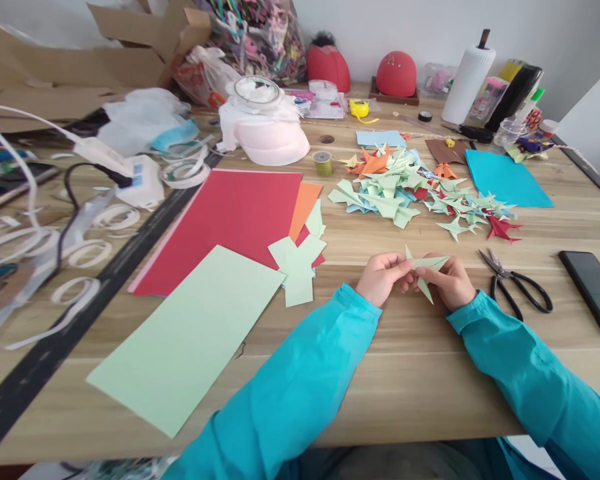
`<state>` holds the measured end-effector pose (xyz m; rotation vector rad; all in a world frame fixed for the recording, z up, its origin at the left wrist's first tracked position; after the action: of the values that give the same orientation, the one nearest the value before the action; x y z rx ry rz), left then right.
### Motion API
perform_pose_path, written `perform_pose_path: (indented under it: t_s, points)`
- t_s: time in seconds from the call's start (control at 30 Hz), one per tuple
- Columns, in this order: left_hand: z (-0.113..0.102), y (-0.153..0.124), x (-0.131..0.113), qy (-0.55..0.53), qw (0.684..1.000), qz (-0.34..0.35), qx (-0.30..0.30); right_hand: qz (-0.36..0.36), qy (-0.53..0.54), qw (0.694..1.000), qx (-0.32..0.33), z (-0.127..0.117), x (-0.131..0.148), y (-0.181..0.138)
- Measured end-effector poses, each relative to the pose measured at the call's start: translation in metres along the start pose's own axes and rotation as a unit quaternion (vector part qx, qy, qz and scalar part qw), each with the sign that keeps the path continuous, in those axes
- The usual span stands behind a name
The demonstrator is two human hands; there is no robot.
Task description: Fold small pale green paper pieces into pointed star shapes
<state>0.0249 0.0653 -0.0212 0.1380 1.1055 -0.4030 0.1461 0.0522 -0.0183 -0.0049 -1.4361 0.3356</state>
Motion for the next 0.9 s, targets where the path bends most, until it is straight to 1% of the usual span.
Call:
perform_pose_path:
  t_s: [0.07,0.13,0.37,0.47,0.57,0.7,0.8,0.9]
  points:
    - [0.0000,0.0002,-0.0002,0.000,1.000,0.006,-0.009,-0.013,-0.003,1.000,-0.023,-0.0009,0.0005,0.0006]
    - [-0.0002,0.0005,0.0002,0.000,1.000,0.010,-0.017,-0.021,-0.003,0.999,-0.030,-0.0001,0.0011,0.0010]
    - [-0.0007,0.0009,0.0007,0.022,0.999,0.026,-0.025,-0.045,0.008,0.999,-0.025,0.0031,0.0034,0.0024]
    - [-0.0001,0.0001,-0.0005,0.035,0.999,0.030,-0.025,-0.041,0.021,0.999,-0.007,0.0031,0.0025,0.0035]
    - [0.0000,-0.0006,-0.0009,0.040,0.998,0.029,-0.024,-0.034,0.008,0.999,0.006,0.0026,0.0025,0.0039]
    - [0.0011,-0.0001,-0.0009,0.013,1.000,0.029,0.002,-0.026,-0.006,0.999,0.018,0.0020,0.0025,0.0036]
    - [0.0021,0.0006,-0.0007,0.000,0.999,0.025,0.025,-0.019,0.008,0.999,0.025,0.0011,0.0010,0.0039]
    - [0.0020,0.0008,-0.0003,-0.004,0.999,0.022,0.031,-0.015,0.020,0.999,0.033,0.0001,-0.0005,0.0046]
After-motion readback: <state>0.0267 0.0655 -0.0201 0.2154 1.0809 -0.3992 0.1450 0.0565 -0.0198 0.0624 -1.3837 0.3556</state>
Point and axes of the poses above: each hand's wrist, its own y-axis towards the middle knuckle, its own z-axis out of the palm, x = y × z, the point moved 4 cm from there along y, towards the middle knuckle, and after that the axes turned 6 degrees about z, right-handed, at the moved point
